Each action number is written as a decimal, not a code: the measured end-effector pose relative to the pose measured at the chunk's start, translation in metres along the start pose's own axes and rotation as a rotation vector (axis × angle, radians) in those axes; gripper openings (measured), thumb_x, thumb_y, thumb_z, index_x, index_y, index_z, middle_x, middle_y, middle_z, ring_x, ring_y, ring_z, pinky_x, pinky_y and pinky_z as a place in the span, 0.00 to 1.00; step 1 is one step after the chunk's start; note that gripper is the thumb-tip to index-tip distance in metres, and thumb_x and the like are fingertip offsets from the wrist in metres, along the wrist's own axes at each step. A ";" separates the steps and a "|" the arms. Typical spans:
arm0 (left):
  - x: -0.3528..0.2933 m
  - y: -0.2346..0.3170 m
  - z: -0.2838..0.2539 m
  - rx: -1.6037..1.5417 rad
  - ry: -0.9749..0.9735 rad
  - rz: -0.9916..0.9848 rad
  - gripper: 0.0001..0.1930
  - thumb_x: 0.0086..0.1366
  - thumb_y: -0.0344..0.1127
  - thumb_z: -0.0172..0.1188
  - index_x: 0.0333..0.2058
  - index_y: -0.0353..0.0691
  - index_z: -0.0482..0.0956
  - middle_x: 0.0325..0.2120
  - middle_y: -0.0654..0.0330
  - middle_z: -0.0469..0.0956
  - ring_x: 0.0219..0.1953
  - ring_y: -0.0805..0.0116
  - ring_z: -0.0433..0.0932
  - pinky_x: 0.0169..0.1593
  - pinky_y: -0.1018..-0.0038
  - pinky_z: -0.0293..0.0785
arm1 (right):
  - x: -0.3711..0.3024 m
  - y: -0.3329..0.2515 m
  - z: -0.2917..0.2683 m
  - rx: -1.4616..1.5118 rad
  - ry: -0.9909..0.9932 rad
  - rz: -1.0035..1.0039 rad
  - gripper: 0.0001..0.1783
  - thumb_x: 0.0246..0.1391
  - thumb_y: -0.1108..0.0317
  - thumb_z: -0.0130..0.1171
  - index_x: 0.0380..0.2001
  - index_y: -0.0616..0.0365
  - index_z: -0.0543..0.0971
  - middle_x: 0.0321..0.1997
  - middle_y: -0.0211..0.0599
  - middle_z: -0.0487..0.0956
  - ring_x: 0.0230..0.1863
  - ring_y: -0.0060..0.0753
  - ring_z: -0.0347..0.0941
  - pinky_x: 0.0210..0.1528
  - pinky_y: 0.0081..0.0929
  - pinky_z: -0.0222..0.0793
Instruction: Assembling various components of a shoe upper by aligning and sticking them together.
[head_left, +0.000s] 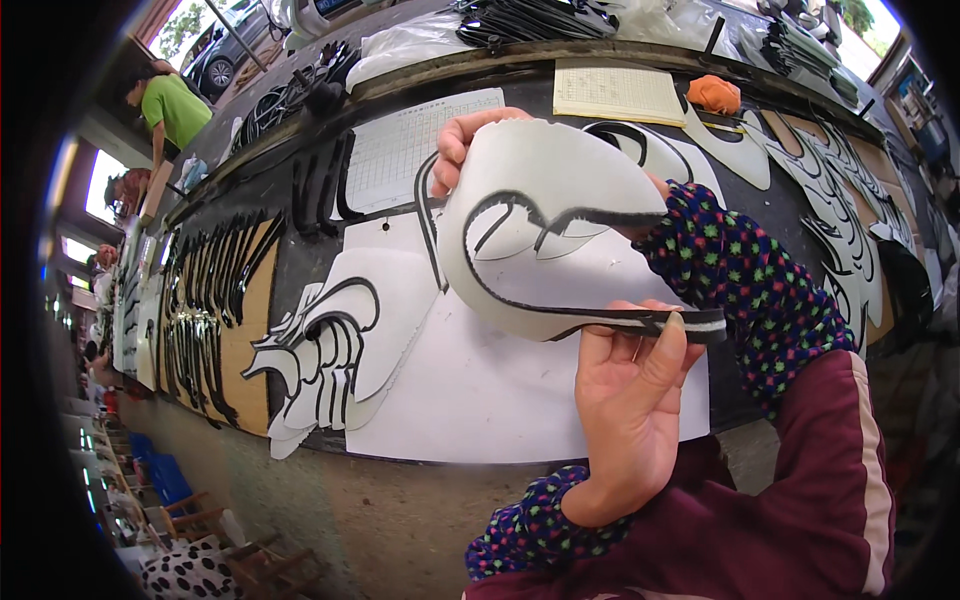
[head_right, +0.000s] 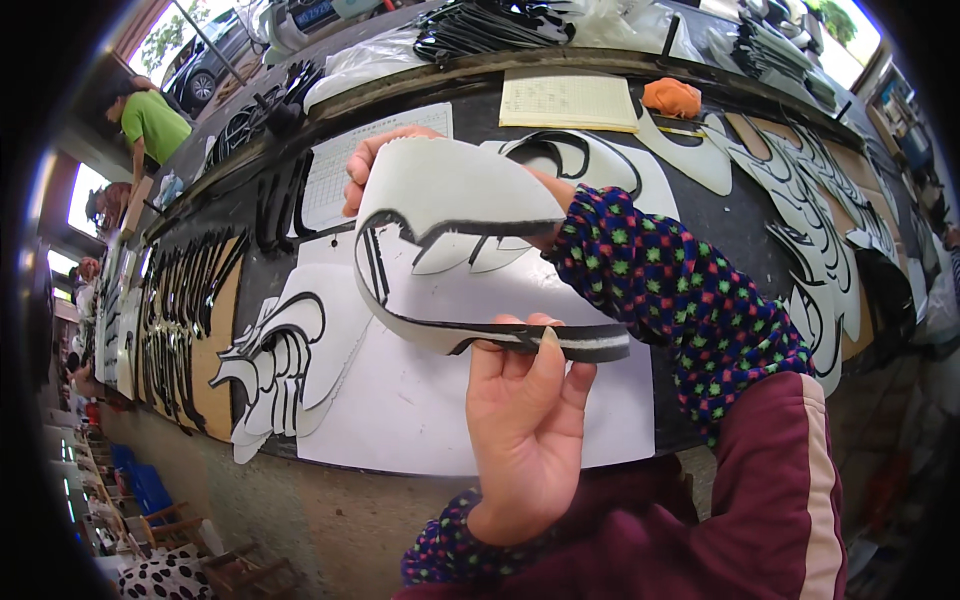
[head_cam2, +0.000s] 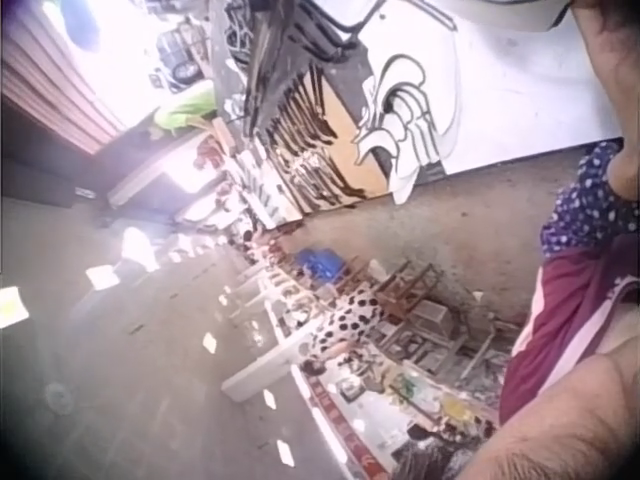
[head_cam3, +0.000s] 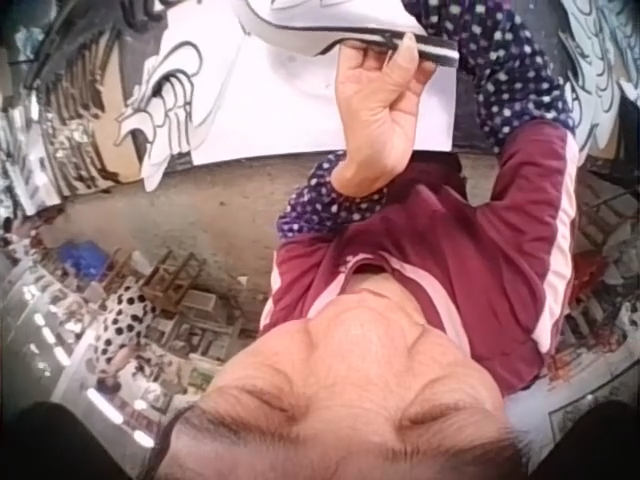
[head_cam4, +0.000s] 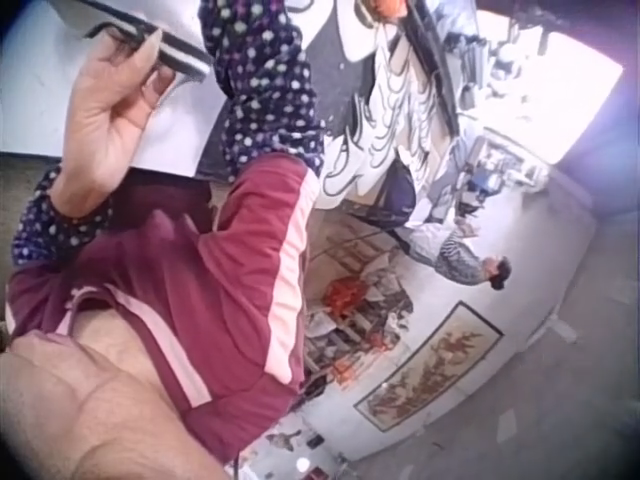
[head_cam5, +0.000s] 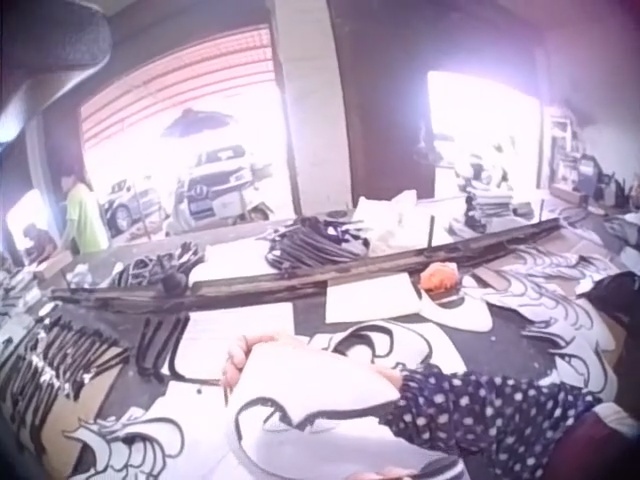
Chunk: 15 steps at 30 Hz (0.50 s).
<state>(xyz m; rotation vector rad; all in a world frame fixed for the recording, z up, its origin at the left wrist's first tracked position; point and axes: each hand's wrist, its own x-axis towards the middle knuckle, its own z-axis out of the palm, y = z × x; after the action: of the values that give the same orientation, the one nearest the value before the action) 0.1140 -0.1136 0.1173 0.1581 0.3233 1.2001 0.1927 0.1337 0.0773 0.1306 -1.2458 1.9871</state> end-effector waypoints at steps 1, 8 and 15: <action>0.000 0.000 0.000 -0.006 0.002 0.002 0.15 0.68 0.20 0.58 0.50 0.42 0.69 0.48 0.61 0.73 0.51 0.70 0.75 0.56 0.69 0.77 | 0.000 0.003 -0.004 0.030 -0.036 -0.045 0.17 0.55 0.61 0.67 0.39 0.62 0.77 0.41 0.43 0.82 0.53 0.40 0.79 0.53 0.31 0.78; -0.002 0.003 0.001 0.000 0.004 0.003 0.15 0.66 0.19 0.59 0.49 0.40 0.70 0.47 0.61 0.71 0.48 0.70 0.76 0.54 0.69 0.77 | -0.021 -0.001 -0.005 -0.042 0.099 -0.036 0.22 0.55 0.52 0.68 0.41 0.59 0.76 0.43 0.41 0.81 0.52 0.38 0.78 0.56 0.34 0.76; -0.002 0.001 0.001 0.028 -0.020 0.010 0.14 0.69 0.20 0.55 0.50 0.40 0.70 0.47 0.63 0.74 0.47 0.72 0.77 0.55 0.70 0.77 | -0.033 -0.002 -0.004 -0.058 0.084 -0.046 0.20 0.56 0.51 0.66 0.42 0.55 0.77 0.43 0.35 0.80 0.55 0.34 0.76 0.55 0.32 0.74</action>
<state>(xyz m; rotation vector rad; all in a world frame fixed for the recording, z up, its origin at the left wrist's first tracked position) 0.1125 -0.1153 0.1190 0.1964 0.3223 1.2039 0.2181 0.1190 0.0616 0.0461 -1.2345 1.8954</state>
